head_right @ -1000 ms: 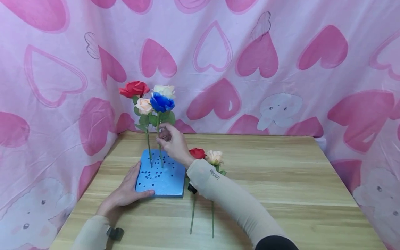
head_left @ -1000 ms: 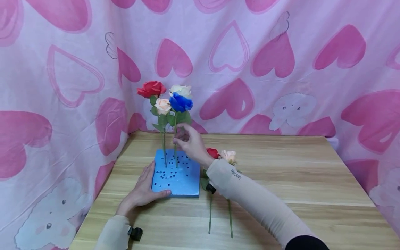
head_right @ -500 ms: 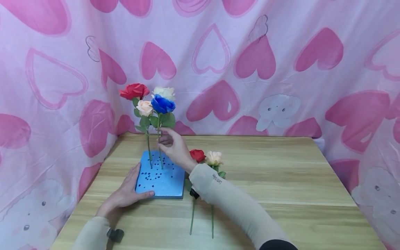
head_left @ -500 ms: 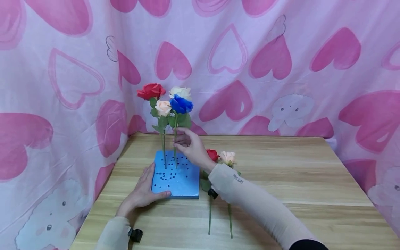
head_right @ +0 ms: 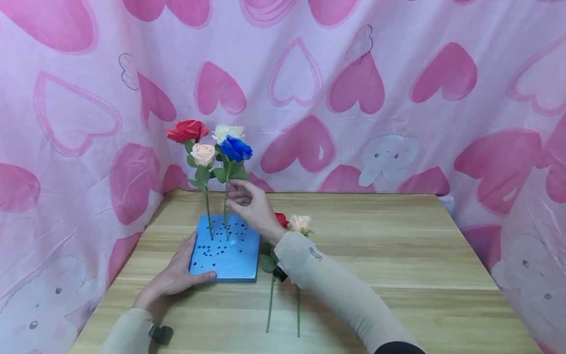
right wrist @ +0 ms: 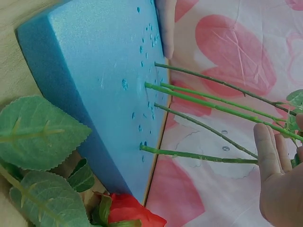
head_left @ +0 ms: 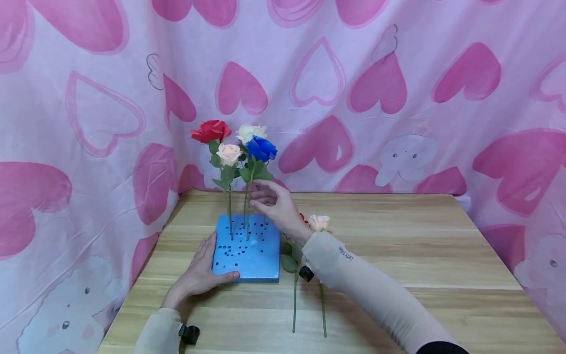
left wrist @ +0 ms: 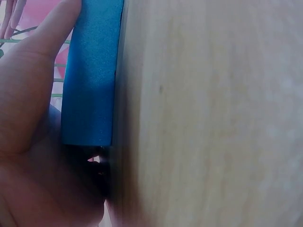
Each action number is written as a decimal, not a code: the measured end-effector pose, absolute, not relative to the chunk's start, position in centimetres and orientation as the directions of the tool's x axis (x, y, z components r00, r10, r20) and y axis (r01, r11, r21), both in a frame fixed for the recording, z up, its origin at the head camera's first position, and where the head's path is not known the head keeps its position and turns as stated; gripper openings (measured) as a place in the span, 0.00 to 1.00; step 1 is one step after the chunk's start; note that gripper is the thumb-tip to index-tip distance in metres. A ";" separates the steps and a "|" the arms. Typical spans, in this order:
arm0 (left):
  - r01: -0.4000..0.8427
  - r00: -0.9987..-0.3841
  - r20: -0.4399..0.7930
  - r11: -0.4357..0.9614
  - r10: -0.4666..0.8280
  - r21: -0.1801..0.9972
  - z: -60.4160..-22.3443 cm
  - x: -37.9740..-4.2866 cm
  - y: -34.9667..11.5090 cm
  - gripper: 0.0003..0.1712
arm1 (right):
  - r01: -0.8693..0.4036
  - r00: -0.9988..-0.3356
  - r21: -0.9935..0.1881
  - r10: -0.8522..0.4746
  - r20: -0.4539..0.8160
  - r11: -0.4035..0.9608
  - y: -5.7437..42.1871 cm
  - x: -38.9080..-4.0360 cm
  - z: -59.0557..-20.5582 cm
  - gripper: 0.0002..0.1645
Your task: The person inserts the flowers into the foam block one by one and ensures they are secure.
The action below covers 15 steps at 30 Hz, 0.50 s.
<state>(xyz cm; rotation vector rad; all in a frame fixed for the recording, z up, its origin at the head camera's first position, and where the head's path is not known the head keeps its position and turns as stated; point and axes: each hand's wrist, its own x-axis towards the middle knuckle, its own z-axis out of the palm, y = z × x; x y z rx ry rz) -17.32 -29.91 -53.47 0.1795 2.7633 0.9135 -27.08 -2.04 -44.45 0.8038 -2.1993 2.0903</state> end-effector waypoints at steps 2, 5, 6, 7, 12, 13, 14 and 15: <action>0.046 -0.967 -0.174 0.798 0.186 0.601 -53.5 -17.3 -29.9 0.84 | -0.352 -0.871 -0.935 -0.354 0.341 -0.034 -1.9 -26.9 -44.4 0.33; 0.048 -0.967 -0.171 0.798 0.187 0.601 -53.5 -17.3 -29.8 0.84 | -0.349 -0.867 -0.935 -0.357 0.348 -0.064 -1.6 -26.8 -44.4 0.34; 0.049 -0.968 -0.169 0.798 0.187 0.600 -53.5 -17.3 -29.8 0.84 | -0.350 -0.865 -0.934 -0.359 0.351 -0.071 -1.5 -26.8 -44.4 0.35; 0.051 -0.968 -0.167 0.798 0.188 0.600 -53.5 -17.3 -29.8 0.84 | -0.352 -0.863 -0.933 -0.360 0.355 -0.075 -1.3 -26.8 -44.4 0.35; 0.056 -0.969 -0.161 0.798 0.189 0.600 -53.5 -17.2 -29.8 0.84 | -0.341 -0.864 -0.936 -0.364 0.347 -0.083 -0.1 -26.5 -44.3 0.37; 0.056 -0.968 -0.162 0.798 0.190 0.600 -53.5 -17.2 -29.8 0.84 | -0.335 -0.868 -0.939 -0.362 0.341 -0.081 0.3 -26.5 -44.4 0.37; 0.055 -0.968 -0.163 0.798 0.190 0.600 -53.5 -17.2 -29.9 0.84 | -0.324 -0.873 -0.943 -0.358 0.331 -0.082 0.7 -26.4 -44.4 0.37; 0.054 -0.968 -0.165 0.797 0.190 0.601 -53.5 -17.2 -29.9 0.84 | -0.318 -0.878 -0.945 -0.354 0.324 -0.077 1.1 -26.3 -44.4 0.37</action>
